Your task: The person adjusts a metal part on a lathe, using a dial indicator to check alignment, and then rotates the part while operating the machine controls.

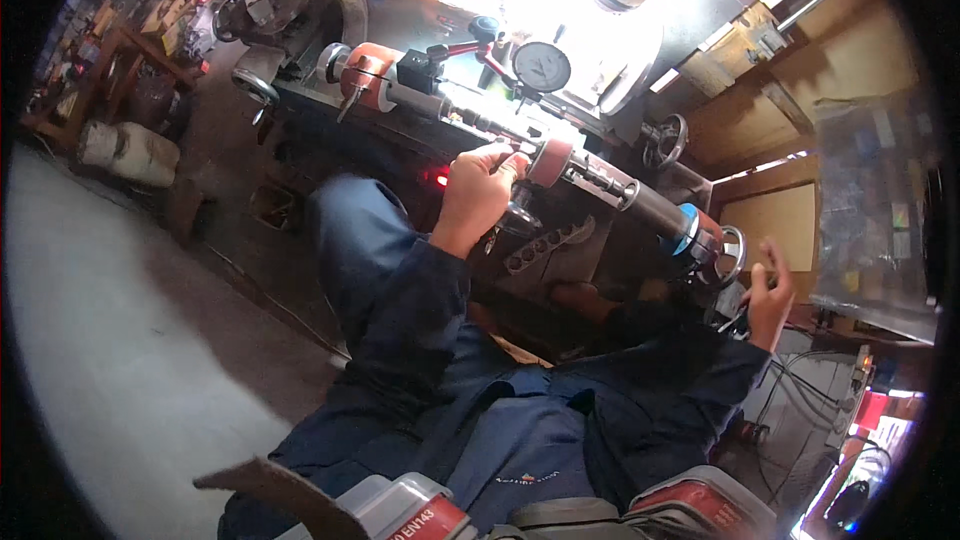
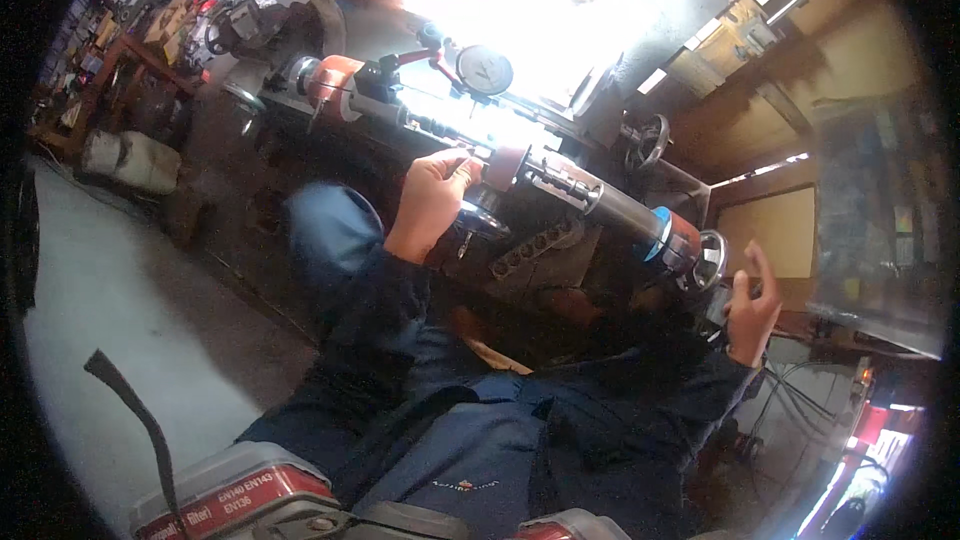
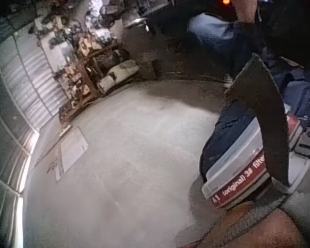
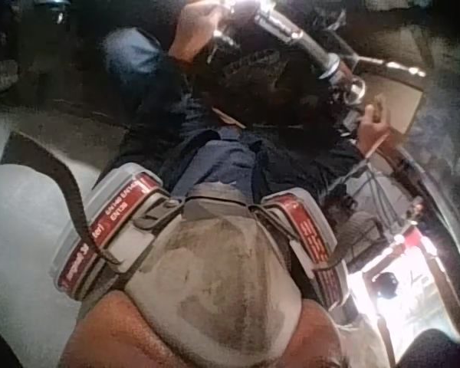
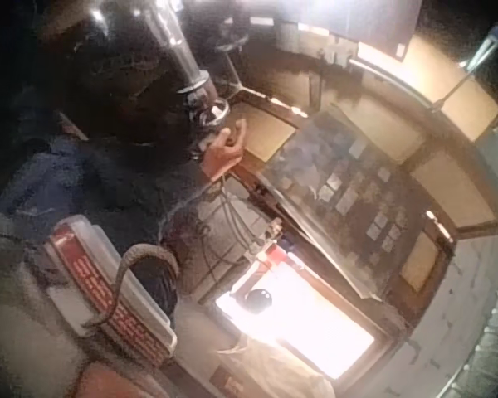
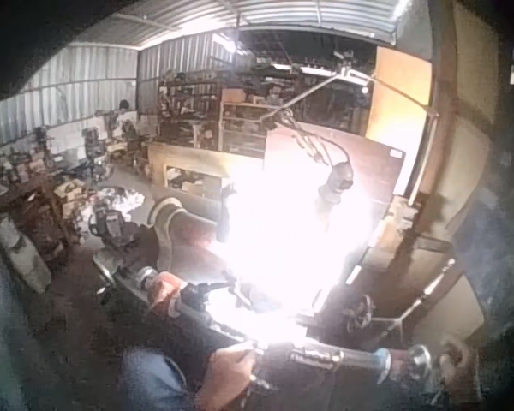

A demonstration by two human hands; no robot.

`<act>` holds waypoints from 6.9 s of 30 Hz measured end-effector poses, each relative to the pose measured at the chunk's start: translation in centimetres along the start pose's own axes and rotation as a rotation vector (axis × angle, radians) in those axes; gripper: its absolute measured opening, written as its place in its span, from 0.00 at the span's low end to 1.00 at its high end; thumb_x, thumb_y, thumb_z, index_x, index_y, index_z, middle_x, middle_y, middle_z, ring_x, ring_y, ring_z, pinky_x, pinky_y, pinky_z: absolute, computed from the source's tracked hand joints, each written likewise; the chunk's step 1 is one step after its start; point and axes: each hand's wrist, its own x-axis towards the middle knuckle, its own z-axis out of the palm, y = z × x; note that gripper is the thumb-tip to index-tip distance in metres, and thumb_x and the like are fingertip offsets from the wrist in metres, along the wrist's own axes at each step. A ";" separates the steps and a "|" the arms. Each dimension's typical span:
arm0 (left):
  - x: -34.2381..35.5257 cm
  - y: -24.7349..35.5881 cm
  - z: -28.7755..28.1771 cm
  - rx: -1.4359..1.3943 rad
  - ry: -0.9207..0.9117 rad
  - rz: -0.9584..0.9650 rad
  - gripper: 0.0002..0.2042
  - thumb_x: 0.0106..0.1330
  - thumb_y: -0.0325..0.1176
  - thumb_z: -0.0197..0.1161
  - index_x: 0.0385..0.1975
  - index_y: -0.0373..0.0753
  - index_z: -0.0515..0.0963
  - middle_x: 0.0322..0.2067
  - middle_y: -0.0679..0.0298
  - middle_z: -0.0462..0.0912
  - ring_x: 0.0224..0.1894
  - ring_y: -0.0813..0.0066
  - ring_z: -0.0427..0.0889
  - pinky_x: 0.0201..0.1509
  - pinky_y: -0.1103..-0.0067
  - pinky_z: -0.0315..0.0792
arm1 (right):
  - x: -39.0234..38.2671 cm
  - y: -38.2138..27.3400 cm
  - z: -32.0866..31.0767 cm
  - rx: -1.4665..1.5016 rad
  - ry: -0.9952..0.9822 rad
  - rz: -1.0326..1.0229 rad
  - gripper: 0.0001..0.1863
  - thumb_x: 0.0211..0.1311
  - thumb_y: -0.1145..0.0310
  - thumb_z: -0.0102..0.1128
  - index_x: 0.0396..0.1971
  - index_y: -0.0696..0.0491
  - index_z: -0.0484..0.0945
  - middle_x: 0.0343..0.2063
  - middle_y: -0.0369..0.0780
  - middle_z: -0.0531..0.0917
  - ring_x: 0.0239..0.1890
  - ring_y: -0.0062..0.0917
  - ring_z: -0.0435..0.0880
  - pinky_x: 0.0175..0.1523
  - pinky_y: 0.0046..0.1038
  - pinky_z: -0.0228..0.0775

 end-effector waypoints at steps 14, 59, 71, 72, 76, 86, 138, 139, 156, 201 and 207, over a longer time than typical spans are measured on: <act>-0.1 1.9 -0.8 -0.480 -0.046 -0.362 0.13 0.72 0.38 0.61 0.28 0.37 0.77 0.16 0.75 0.68 0.15 0.88 0.60 0.19 0.86 0.56 | -5.2 11.9 1.7 -0.070 -0.340 -0.040 0.09 0.69 0.70 0.57 0.41 0.61 0.80 0.31 0.40 0.83 0.33 0.27 0.80 0.42 0.29 0.72; -2.1 6.2 -4.5 0.005 0.149 0.419 0.04 0.69 0.28 0.62 0.39 0.38 0.81 0.29 0.67 0.82 0.31 0.85 0.78 0.32 0.87 0.70 | -24.0 37.0 -9.5 -0.992 -0.285 1.004 0.25 0.71 0.57 0.49 0.59 0.59 0.72 0.52 0.55 0.78 0.53 0.49 0.79 0.58 0.44 0.68; 1.0 10.1 3.2 -0.417 0.381 0.739 0.08 0.76 0.35 0.54 0.43 0.36 0.71 0.24 0.67 0.77 0.20 0.86 0.70 0.21 0.86 0.63 | -2.9 2.1 3.9 -0.048 0.060 0.010 0.25 0.76 0.56 0.45 0.59 0.61 0.72 0.53 0.55 0.80 0.55 0.46 0.80 0.59 0.37 0.70; 0.9 10.1 3.5 -0.387 0.419 0.729 0.09 0.77 0.37 0.52 0.42 0.36 0.71 0.23 0.69 0.75 0.20 0.86 0.69 0.20 0.87 0.61 | -2.3 0.7 5.5 -0.051 0.054 -0.081 0.24 0.76 0.57 0.45 0.58 0.62 0.72 0.52 0.56 0.80 0.54 0.47 0.81 0.57 0.38 0.71; 0.9 8.5 3.4 -0.377 0.453 0.642 0.12 0.78 0.38 0.49 0.33 0.39 0.68 0.22 0.72 0.70 0.20 0.86 0.66 0.22 0.86 0.63 | -0.8 -0.3 6.2 -0.245 0.064 0.067 0.19 0.73 0.63 0.48 0.54 0.61 0.75 0.49 0.55 0.81 0.51 0.50 0.81 0.54 0.41 0.73; 2.8 6.6 2.7 -0.395 0.446 0.673 0.13 0.79 0.39 0.49 0.30 0.42 0.63 0.19 0.74 0.64 0.19 0.87 0.62 0.21 0.87 0.58 | -5.1 -0.5 9.6 -0.063 0.397 0.196 0.35 0.73 0.43 0.37 0.64 0.58 0.66 0.58 0.55 0.75 0.57 0.50 0.78 0.60 0.40 0.71; 2.7 8.4 -0.9 -0.224 0.276 0.945 0.13 0.74 0.40 0.58 0.39 0.34 0.76 0.27 0.65 0.80 0.25 0.83 0.74 0.28 0.84 0.69 | -9.2 10.3 11.1 0.092 -0.146 0.170 0.20 0.72 0.65 0.52 0.58 0.59 0.72 0.57 0.47 0.77 0.61 0.38 0.74 0.63 0.40 0.66; 2.9 8.3 -1.2 -0.225 0.316 0.943 0.13 0.75 0.40 0.57 0.40 0.34 0.75 0.28 0.64 0.80 0.24 0.83 0.74 0.27 0.85 0.68 | -9.1 10.8 11.0 0.061 -0.121 0.150 0.19 0.72 0.64 0.50 0.57 0.58 0.73 0.56 0.47 0.78 0.61 0.40 0.75 0.64 0.41 0.64; 2.4 6.9 -0.8 -0.271 0.432 0.738 0.08 0.75 0.32 0.56 0.45 0.36 0.77 0.27 0.71 0.77 0.26 0.90 0.72 0.26 0.89 0.67 | -1.5 0.0 6.9 -0.266 0.135 0.049 0.21 0.75 0.61 0.42 0.54 0.59 0.77 0.51 0.52 0.81 0.53 0.46 0.81 0.57 0.40 0.71; 3.1 8.2 -0.6 0.137 -0.072 0.808 0.05 0.66 0.29 0.63 0.32 0.34 0.78 0.27 0.60 0.81 0.25 0.73 0.81 0.28 0.78 0.72 | 2.1 -0.8 5.9 -0.440 -0.113 0.191 0.20 0.71 0.61 0.42 0.46 0.56 0.82 0.44 0.52 0.84 0.48 0.48 0.82 0.53 0.43 0.73; 1.1 9.4 0.6 0.350 0.123 0.878 0.10 0.63 0.34 0.68 0.34 0.34 0.78 0.28 0.58 0.82 0.23 0.72 0.82 0.26 0.77 0.74 | 1.8 -1.1 6.0 -0.424 -0.091 0.184 0.20 0.71 0.61 0.42 0.46 0.56 0.82 0.44 0.51 0.84 0.49 0.48 0.82 0.53 0.42 0.73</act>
